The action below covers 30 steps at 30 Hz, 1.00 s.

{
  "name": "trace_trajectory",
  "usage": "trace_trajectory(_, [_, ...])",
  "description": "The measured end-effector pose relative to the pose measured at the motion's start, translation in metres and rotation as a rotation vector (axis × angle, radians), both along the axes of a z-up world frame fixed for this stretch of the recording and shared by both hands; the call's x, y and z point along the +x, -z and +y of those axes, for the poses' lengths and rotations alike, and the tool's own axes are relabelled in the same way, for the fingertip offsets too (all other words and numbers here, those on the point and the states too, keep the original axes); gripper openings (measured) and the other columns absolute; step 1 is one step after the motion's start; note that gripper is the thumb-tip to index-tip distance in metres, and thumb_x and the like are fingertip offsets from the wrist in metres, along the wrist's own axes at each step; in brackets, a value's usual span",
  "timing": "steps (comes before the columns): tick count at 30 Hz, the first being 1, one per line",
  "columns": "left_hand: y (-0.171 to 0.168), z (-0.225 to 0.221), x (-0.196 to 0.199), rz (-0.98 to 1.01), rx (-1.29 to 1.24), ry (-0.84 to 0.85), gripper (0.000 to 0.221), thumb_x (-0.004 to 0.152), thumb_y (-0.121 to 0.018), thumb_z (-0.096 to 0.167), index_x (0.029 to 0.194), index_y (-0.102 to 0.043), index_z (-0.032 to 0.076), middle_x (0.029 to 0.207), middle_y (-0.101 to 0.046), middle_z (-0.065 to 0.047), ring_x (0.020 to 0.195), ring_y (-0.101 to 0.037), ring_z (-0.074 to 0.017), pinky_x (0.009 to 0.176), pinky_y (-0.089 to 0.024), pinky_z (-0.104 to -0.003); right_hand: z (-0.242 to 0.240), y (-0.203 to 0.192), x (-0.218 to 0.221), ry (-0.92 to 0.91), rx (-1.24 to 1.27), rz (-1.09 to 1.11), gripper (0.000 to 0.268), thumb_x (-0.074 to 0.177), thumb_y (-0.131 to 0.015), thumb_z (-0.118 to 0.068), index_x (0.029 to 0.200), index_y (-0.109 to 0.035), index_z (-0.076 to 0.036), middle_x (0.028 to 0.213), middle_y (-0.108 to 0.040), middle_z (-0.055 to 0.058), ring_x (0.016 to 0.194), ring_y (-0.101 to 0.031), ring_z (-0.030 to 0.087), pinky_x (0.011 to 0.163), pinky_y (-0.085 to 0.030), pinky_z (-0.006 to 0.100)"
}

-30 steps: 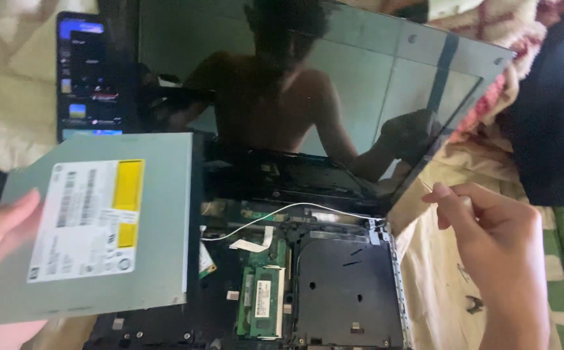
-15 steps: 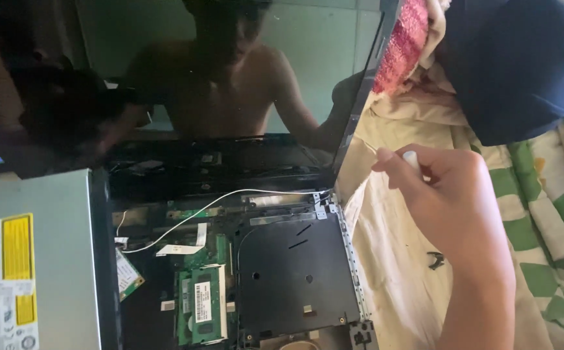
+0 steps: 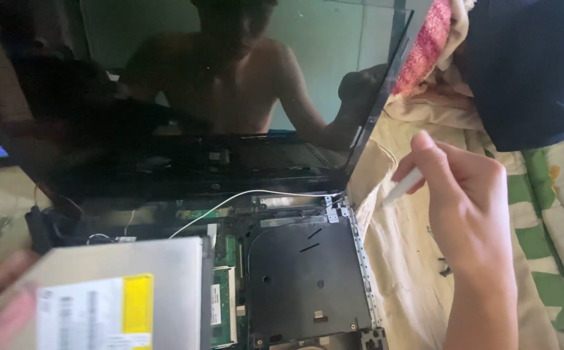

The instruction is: Securing an internal optical drive into a laptop chassis using a small plastic tool.

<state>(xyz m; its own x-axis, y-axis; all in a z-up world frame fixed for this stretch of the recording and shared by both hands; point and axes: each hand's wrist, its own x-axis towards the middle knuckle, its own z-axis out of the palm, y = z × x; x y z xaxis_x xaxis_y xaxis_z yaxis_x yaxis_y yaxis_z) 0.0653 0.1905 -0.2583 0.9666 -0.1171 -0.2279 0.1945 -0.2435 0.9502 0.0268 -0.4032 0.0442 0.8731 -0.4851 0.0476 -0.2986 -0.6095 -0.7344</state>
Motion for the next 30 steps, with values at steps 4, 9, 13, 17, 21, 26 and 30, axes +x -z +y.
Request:
trace_trajectory(4, [-0.255,-0.237,-0.031,0.121,0.032,-0.035,0.027,0.097,-0.064,0.018,0.094,-0.079,-0.005,0.074,-0.081,-0.018,0.068,-0.072,-0.025,0.064,-0.045,-0.034,0.015,0.002,-0.005,-0.031,0.023,0.059,0.048,0.105,-0.057,-0.031,0.069,-0.075,-0.004,0.048,-0.03,0.001,0.045,-0.025,0.012,0.046,-0.02,0.03])
trace_trajectory(9, [-0.285,-0.254,-0.029,0.465,0.105,-0.188,0.03,0.097,-0.064,0.018,0.095,-0.082,-0.007,0.076,-0.086,-0.028,0.071,-0.078,-0.0355,0.066,-0.048,-0.04,0.038,0.003,-0.011,-0.149,0.087,0.207,0.042,0.098,-0.066,-0.031,0.075,-0.086,-0.002,0.047,-0.031,0.003,0.045,-0.027,0.014,0.048,-0.022,0.03])
trace_trajectory(13, [-0.283,-0.233,-0.037,0.743,0.143,-0.32,0.033,0.098,-0.064,0.018,0.096,-0.084,-0.009,0.077,-0.091,-0.036,0.073,-0.083,-0.0444,0.067,-0.05,-0.045,0.055,0.005,-0.015,-0.248,0.131,0.33,0.04,0.093,-0.073,-0.031,0.08,-0.096,0.0,0.046,-0.031,0.004,0.045,-0.028,0.015,0.048,-0.024,0.031])
trace_trajectory(17, [-0.285,-0.223,-0.039,0.751,0.216,-0.3,0.03,0.097,-0.062,0.023,0.099,-0.081,0.0,0.077,-0.09,-0.029,0.072,-0.081,-0.0386,0.066,-0.049,-0.041,0.073,0.01,-0.018,-0.297,0.121,0.294,0.038,0.09,-0.074,-0.032,0.078,-0.095,-0.002,0.048,-0.038,0.003,0.046,-0.034,0.015,0.049,-0.027,0.03])
trace_trajectory(21, [-0.284,-0.223,-0.037,0.76,0.315,-0.227,0.027,0.096,-0.059,0.03,0.102,-0.078,0.011,0.075,-0.089,-0.02,0.07,-0.08,-0.031,0.065,-0.049,-0.036,0.073,0.017,-0.021,-0.317,0.103,0.247,0.036,0.087,-0.075,-0.033,0.076,-0.093,-0.003,0.052,-0.047,0.003,0.048,-0.041,0.014,0.05,-0.033,0.029])
trace_trajectory(26, [-0.283,-0.229,-0.034,0.765,0.442,-0.119,0.026,0.094,-0.056,0.039,0.106,-0.075,0.025,0.074,-0.09,-0.008,0.067,-0.078,-0.0216,0.062,-0.048,-0.03,0.066,0.019,-0.017,-0.326,0.081,0.187,0.034,0.084,-0.076,-0.034,0.074,-0.091,-0.005,0.056,-0.059,0.002,0.051,-0.051,0.013,0.052,-0.039,0.028])
trace_trajectory(30, [-0.285,-0.229,-0.032,0.77,0.548,-0.045,0.027,0.092,-0.054,0.046,0.109,-0.073,0.037,0.072,-0.091,0.001,0.065,-0.078,-0.0141,0.061,-0.049,-0.025,0.059,0.033,-0.023,-0.342,0.074,0.138,0.031,0.081,-0.077,-0.034,0.073,-0.09,-0.007,0.06,-0.068,0.002,0.053,-0.058,0.013,0.053,-0.044,0.026])
